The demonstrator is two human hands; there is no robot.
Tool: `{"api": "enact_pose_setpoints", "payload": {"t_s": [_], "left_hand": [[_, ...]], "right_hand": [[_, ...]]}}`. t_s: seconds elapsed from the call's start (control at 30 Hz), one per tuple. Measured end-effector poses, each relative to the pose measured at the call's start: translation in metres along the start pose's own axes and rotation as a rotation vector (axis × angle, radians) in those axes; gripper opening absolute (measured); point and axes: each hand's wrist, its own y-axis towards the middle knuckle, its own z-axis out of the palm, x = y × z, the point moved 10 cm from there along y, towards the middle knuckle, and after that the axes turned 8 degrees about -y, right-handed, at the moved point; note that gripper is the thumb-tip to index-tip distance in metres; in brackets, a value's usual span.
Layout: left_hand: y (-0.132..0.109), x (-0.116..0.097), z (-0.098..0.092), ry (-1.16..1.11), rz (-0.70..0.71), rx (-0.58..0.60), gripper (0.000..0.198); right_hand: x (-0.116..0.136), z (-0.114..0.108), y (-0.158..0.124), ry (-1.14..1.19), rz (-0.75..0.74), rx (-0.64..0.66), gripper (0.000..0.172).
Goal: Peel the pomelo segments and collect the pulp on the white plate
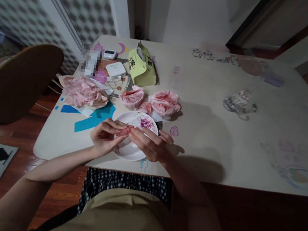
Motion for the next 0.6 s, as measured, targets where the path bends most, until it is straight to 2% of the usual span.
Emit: {"api": "enact_pose_setpoints", "payload": {"t_s": [0.2,0.43,0.6], "left_hand": [[-0.0007,0.0007,-0.0003,0.027,0.004,0.007,0.024],[-0.001,-0.001,-0.0006,0.008,0.021,0.009,0.028],[-0.0001,-0.0068,0.001,0.036,0.089,0.023,0.029]], "right_hand": [[-0.0026,-0.0026,0.0055,0.024,0.056,-0.084,0.016],[-0.0056,-0.0017,0.006,0.05,0.098,-0.095,0.015],[-0.0042,-0.0007,0.0065,0.008,0.085,-0.093,0.011]]}}
